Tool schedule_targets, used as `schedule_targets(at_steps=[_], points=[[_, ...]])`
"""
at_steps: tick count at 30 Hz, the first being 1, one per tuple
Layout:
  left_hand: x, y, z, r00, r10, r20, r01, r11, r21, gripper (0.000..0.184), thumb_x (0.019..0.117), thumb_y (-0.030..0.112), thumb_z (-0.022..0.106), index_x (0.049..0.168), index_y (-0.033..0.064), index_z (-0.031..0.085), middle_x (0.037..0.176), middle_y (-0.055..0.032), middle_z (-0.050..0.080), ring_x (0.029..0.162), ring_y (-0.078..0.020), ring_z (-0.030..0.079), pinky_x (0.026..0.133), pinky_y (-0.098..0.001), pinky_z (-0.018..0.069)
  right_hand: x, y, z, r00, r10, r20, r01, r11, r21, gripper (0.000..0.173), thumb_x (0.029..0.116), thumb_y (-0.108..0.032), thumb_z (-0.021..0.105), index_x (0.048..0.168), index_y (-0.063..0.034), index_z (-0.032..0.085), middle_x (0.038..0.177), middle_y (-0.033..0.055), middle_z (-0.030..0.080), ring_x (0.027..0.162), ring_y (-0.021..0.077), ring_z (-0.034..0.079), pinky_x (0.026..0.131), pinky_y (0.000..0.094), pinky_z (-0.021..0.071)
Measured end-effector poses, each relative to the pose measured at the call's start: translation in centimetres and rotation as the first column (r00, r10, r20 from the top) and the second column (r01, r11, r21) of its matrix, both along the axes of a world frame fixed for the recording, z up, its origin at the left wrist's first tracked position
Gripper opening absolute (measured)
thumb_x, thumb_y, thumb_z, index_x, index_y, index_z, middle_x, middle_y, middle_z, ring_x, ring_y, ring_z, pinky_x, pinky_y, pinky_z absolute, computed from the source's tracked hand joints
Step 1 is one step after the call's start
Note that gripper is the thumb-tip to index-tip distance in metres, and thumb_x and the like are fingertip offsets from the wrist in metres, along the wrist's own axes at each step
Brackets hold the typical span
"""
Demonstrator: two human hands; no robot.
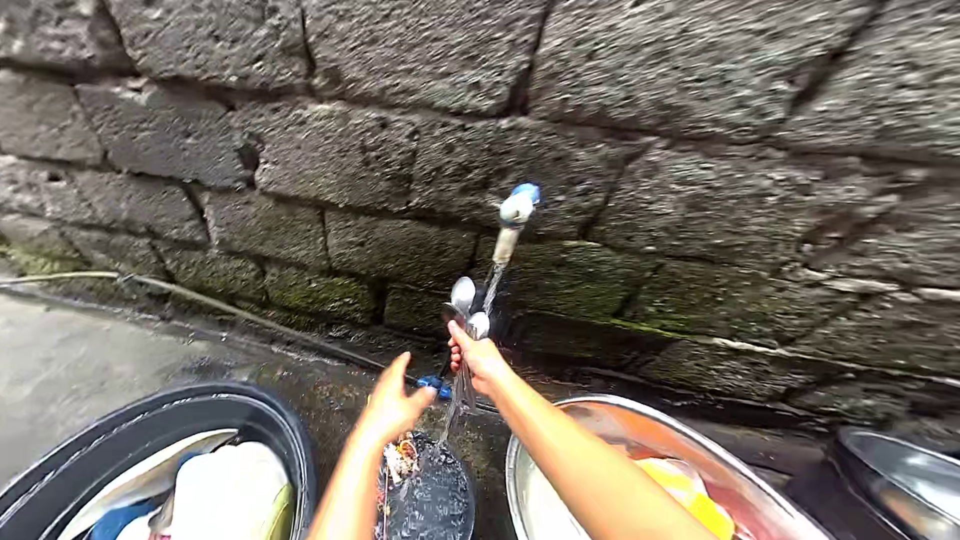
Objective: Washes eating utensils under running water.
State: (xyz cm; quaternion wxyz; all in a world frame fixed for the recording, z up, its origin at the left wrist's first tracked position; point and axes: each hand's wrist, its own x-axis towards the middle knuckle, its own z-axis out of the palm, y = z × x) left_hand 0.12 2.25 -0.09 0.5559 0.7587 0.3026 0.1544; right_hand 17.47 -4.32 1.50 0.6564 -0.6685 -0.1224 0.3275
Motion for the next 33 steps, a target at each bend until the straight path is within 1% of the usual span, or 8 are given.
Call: schedule_targets(at_steps=[5,10,13,18,22,24,27,33], points=[[7.2,-6.6,-1.4,0.95,0.017,0.313,0.066,0.966,-0.251,0.077,0.1017,0.008,0.054,0.163,0.0041,0.008,0.159,-0.0246,0.035,0.143,-0.0297,0.043,0.117,-0.0426,0.0383,-0.3,-2.4,0.9,0.981,0.154,0.119,-0.152,0.988,-0.023,0.041,0.1062,-0.053,0.047,0.1,-0.0141,0.059,0.062,-0.0064,0.039,0.046,0.004,0.038,0.046,0.0204,0.0388],[8.2,-6.9,-1.7,0.956,-0.037,0.29,0.094,0.978,-0.185,0.075,0.1045,0.005,0.047,0.163,0.0027,0.0,0.166,-0.0226,0.022,0.152,-0.0235,0.032,0.124,-0.0373,0.0282,0.3,-3.4,0.9,0.868,0.323,0.377,-0.213,0.928,-0.306,0.049,0.1095,-0.042,0.046,0.124,0.0018,0.062,0.112,0.0222,0.066,0.105,0.032,0.063,0.095,0.0524,0.0481],[9.0,-6.3,-2.2,0.957,0.076,0.278,-0.051,0.994,-0.096,0.059,0.1025,0.004,0.053,0.155,-0.0055,0.028,0.149,-0.0258,0.048,0.139,-0.027,0.05,0.118,-0.0403,0.038,1.3,-3.4,0.3,0.746,0.463,0.478,-0.261,0.864,-0.43,0.05,0.1096,-0.038,0.045,0.135,0.0029,0.058,0.143,0.0263,0.054,0.137,0.0406,0.047,0.115,0.0588,0.0338],[9.7,-6.0,-2.4,0.894,0.229,0.385,-0.152,0.964,-0.22,0.033,0.1023,0.0,0.047,0.133,-0.0123,0.049,0.121,-0.0228,0.063,0.113,-0.0212,0.062,0.103,-0.0354,0.0488,1.7,-4.3,0.7,0.568,0.65,0.505,-0.359,0.748,-0.559,0.068,0.1033,-0.05,0.052,0.155,-0.0075,0.043,0.159,0.0263,0.035,0.151,0.0445,0.026,0.121,0.0621,0.0248],[9.1,-6.3,-1.1,0.877,0.282,0.388,-0.078,0.883,-0.464,0.026,0.1066,0.0,0.041,0.13,-0.0058,0.049,0.098,-0.0119,0.062,0.082,-0.0123,0.061,0.074,-0.0275,0.0524,1.7,-4.1,1.2,0.71,0.452,0.54,-0.356,0.892,-0.279,0.066,0.1028,-0.035,0.061,0.155,-0.0031,0.038,0.149,0.0253,0.048,0.129,0.0337,0.055,0.108,0.0484,0.0455],[8.9,-6.2,-0.9,0.865,0.298,0.404,-0.011,0.816,-0.578,0.011,0.1092,0.004,0.037,0.114,0.0021,0.046,0.073,0.0007,0.05,0.054,-0.0034,0.044,0.049,-0.0174,0.0378,1.4,-3.2,1.0,0.868,0.143,0.476,-0.209,0.974,0.088,0.061,0.1049,-0.02,0.055,0.159,-0.0091,0.028,0.145,0.0223,0.05,0.109,0.0284,0.066,0.09,0.0452,0.0564],[7.5,-5.7,-0.7,0.895,0.207,0.395,0.115,0.749,-0.653,0.008,0.11,0.005,0.036,0.111,0.0055,0.044,0.071,0.002,0.048,0.052,-0.0032,0.043,0.047,-0.0156,0.0373,2.0,-1.8,2.7,0.959,-0.049,0.279,-0.042,0.95,0.31,0.079,0.1044,-0.002,0.05,0.164,-0.0286,0.006,0.158,0.0179,0.038,0.115,0.0302,0.067,0.09,0.0465,0.0588],[5.9,-4.8,-0.2,0.928,0.274,0.253,-0.03,0.732,-0.681,0.03,0.1139,0.02,0.029,0.13,0.004,0.05,0.087,-0.0057,0.067,0.052,-0.0038,0.048,0.046,-0.017,0.0359,1.8,0.3,5.5,0.7,0.012,0.714,-0.001,1.0,-0.016,0.033,0.1098,-0.008,0.043,0.14,0.0003,0.054,0.116,0.018,0.072,0.099,0.0278,0.074,0.088,0.0455,0.0605]])
